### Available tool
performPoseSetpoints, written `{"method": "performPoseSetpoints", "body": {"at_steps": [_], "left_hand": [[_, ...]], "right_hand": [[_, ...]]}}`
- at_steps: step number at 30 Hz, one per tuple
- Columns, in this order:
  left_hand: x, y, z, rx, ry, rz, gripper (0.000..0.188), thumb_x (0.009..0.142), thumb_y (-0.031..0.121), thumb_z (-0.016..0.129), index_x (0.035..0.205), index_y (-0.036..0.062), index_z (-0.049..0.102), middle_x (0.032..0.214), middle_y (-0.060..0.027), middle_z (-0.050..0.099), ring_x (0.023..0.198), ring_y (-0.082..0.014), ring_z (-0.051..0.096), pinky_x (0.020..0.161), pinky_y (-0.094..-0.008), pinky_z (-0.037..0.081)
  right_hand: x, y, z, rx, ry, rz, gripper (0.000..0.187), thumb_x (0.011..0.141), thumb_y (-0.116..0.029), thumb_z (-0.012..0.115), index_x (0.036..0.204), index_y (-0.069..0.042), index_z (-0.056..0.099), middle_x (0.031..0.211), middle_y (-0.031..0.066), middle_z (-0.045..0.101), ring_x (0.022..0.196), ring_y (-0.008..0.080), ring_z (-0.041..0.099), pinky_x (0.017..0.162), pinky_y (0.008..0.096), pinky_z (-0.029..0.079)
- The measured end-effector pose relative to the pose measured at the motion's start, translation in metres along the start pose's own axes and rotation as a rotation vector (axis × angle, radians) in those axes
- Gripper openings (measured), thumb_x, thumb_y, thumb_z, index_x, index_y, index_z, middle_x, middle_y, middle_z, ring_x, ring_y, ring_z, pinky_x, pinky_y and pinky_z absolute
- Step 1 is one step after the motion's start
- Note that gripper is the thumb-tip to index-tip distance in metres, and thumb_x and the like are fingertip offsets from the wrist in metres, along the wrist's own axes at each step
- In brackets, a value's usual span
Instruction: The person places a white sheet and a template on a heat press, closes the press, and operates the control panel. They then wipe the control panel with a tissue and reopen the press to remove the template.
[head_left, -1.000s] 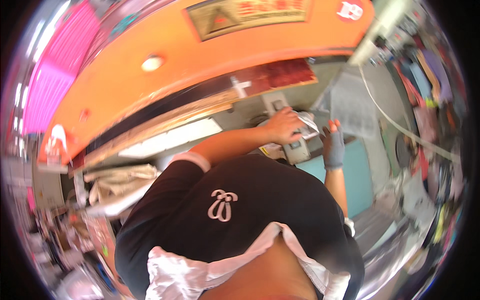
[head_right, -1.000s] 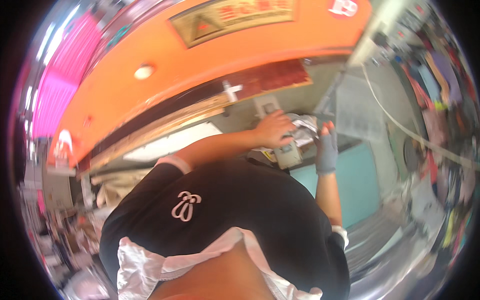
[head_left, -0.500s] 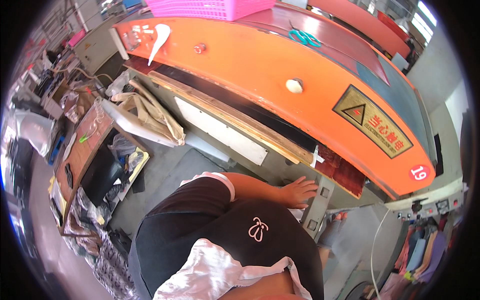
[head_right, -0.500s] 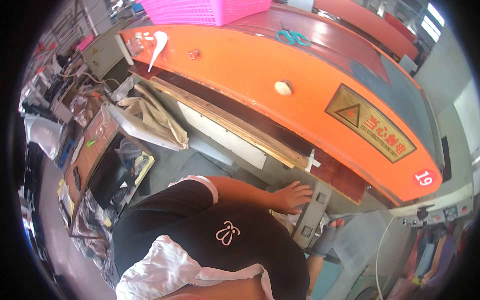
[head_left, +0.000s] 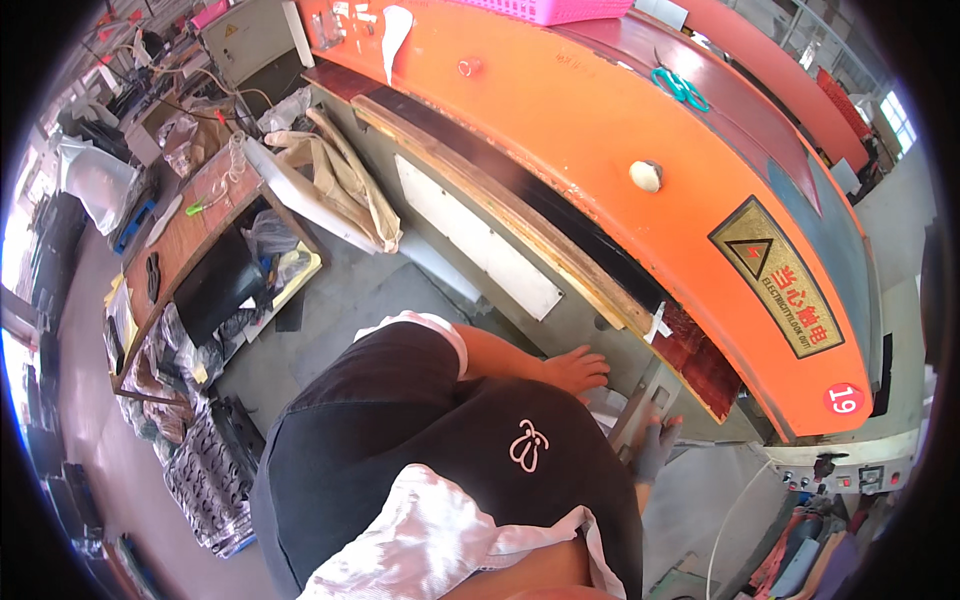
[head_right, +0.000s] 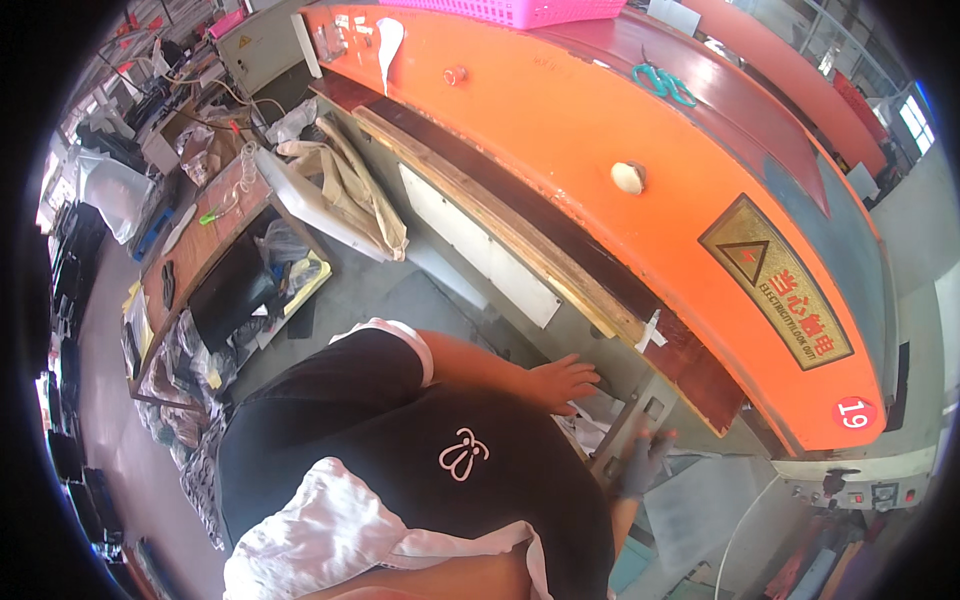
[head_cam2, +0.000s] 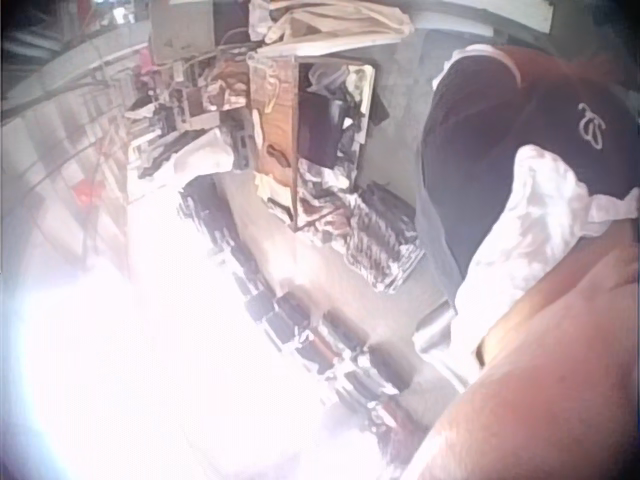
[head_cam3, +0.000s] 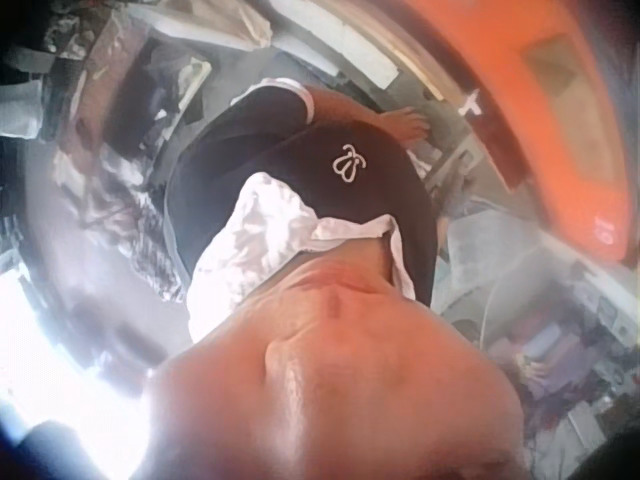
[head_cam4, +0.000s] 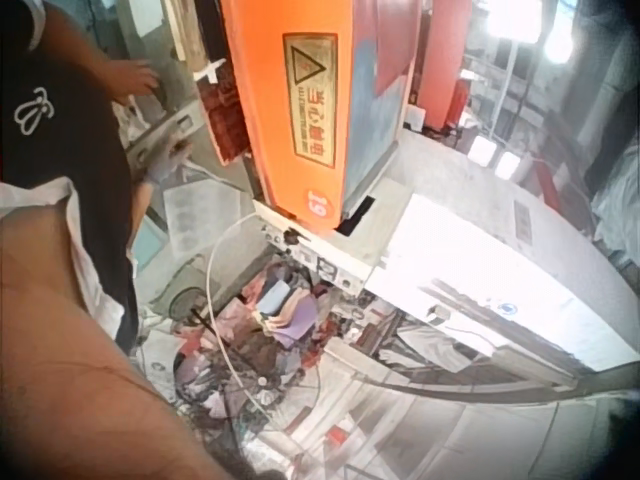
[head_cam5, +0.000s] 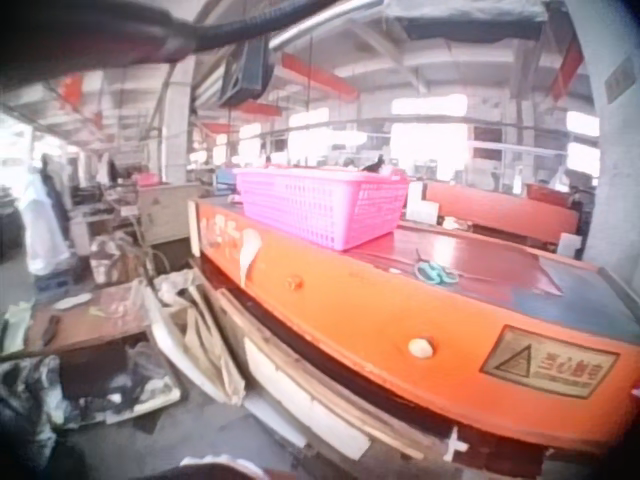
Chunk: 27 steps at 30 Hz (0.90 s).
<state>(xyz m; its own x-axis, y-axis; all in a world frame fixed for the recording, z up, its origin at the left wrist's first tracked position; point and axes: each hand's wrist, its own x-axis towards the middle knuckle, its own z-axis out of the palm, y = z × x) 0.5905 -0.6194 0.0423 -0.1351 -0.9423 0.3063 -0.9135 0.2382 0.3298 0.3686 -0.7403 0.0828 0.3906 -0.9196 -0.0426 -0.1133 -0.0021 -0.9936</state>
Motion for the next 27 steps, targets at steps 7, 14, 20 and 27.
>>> {"method": "performPoseSetpoints", "body": {"at_steps": [7, 14, 20, 27], "left_hand": [[-0.003, -0.001, 0.004, -0.047, -0.020, -0.008, 0.056, 0.073, 0.035, 0.066, 0.119, 0.0087, 0.045, 0.128, -0.0134, 0.042, 0.126, -0.0325, 0.032, 0.101, -0.0514, 0.025], [-0.010, 0.001, 0.026, -0.027, 0.024, 0.027, 0.052, 0.073, 0.035, 0.064, 0.114, 0.0088, 0.047, 0.123, -0.0131, 0.045, 0.121, -0.0322, 0.037, 0.096, -0.0497, 0.028], [0.009, 0.007, 0.022, -0.144, -0.049, 0.006, 0.049, 0.062, 0.032, 0.069, 0.102, 0.0070, 0.054, 0.103, -0.0147, 0.052, 0.101, -0.0336, 0.047, 0.080, -0.0483, 0.038], [0.014, 0.019, 0.018, -0.171, -0.043, 0.160, 0.055, 0.069, 0.025, 0.069, 0.115, 0.0037, 0.048, 0.119, -0.0164, 0.048, 0.113, -0.0352, 0.043, 0.093, -0.0456, 0.035]], "right_hand": [[0.015, 0.000, -0.022, 0.078, -0.202, 0.235, 0.062, 0.086, -0.031, 0.056, 0.130, 0.008, 0.036, 0.125, 0.0156, 0.047, 0.117, 0.0226, 0.043, 0.099, 0.0313, 0.032], [0.013, 0.014, -0.030, -0.103, -0.119, 0.122, 0.069, 0.084, -0.036, 0.059, 0.130, 0.009, 0.034, 0.125, 0.0166, 0.047, 0.114, 0.0229, 0.046, 0.096, 0.0319, 0.036], [-0.010, -0.006, -0.050, 0.242, -0.181, 0.112, 0.067, 0.086, -0.036, 0.058, 0.132, 0.006, 0.034, 0.119, 0.0140, 0.053, 0.105, 0.0201, 0.053, 0.090, 0.0324, 0.040], [-0.023, 0.023, -0.052, 0.399, 0.195, 0.301, 0.062, 0.083, -0.041, 0.060, 0.128, -0.001, 0.044, 0.108, 0.0063, 0.055, 0.097, 0.0130, 0.051, 0.083, 0.0246, 0.042]]}}
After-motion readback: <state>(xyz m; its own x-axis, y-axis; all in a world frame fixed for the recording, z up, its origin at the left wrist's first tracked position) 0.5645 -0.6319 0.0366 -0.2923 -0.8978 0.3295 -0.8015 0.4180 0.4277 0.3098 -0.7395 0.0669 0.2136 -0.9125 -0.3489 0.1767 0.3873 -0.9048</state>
